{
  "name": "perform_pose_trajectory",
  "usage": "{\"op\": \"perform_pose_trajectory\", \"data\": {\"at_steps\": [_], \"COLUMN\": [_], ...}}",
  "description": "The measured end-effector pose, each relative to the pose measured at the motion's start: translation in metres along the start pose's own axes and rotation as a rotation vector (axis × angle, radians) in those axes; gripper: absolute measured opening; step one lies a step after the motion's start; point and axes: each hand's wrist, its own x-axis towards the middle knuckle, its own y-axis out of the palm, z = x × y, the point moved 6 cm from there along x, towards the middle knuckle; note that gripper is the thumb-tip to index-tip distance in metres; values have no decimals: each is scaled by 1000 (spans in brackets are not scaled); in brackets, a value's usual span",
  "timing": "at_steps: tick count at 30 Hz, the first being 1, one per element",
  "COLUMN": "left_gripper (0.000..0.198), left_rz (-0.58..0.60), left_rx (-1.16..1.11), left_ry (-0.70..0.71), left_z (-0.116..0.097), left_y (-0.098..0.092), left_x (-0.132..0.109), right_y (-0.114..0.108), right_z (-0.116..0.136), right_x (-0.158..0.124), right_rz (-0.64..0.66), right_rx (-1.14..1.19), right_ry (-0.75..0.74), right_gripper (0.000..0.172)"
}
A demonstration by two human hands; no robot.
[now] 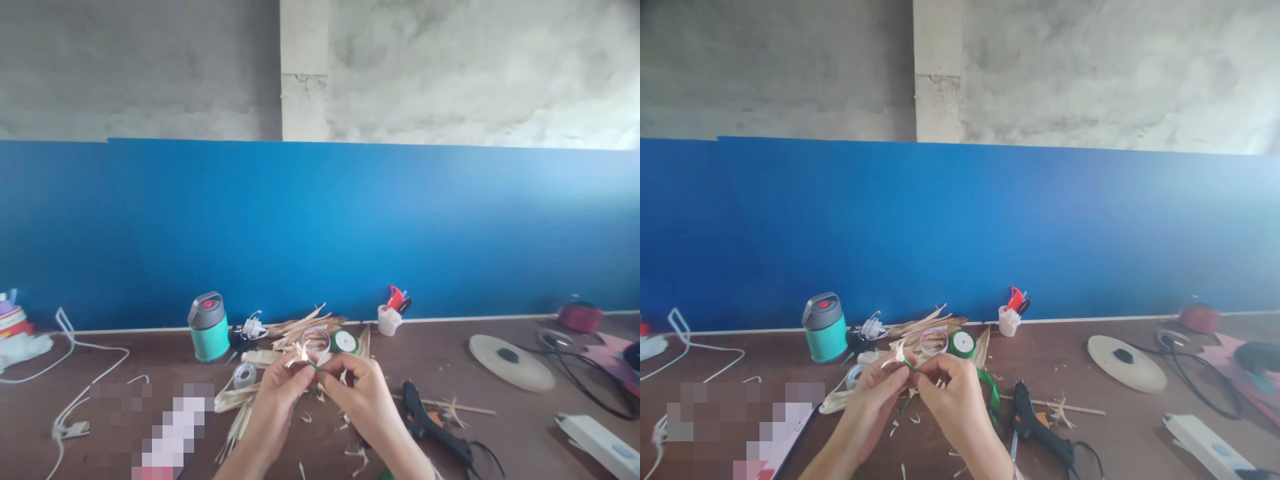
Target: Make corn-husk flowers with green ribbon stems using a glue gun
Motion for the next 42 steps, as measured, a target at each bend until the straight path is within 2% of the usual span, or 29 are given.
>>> {"op": "perform_pose_trajectory", "data": {"at_steps": [10,22,35,38,42], "left_gripper": [17,11,10,12,17], "left_rz": [-31,1,9,-8,-78], "left_rx": [5,4,-32,-29,-70], "left_ry": [35,97,124,115,9], "left_z": [4,2,1,1,5], "left_y": [0,1,1,1,-4], "left_x": [-2,-4,-5,-5,1], "right_y": [0,4,7,8,8], "right_z": [2,9,10,9,-3], "right_x": [-2,-6,-9,-8,-1], "right_rz": [-13,-104,-121,-104,60], "right_rx": [-4,-15,24,25,-5], "right_ry": [-40,-267,-290,-245,-26], "right_gripper": [15,16,15,16,11]}}
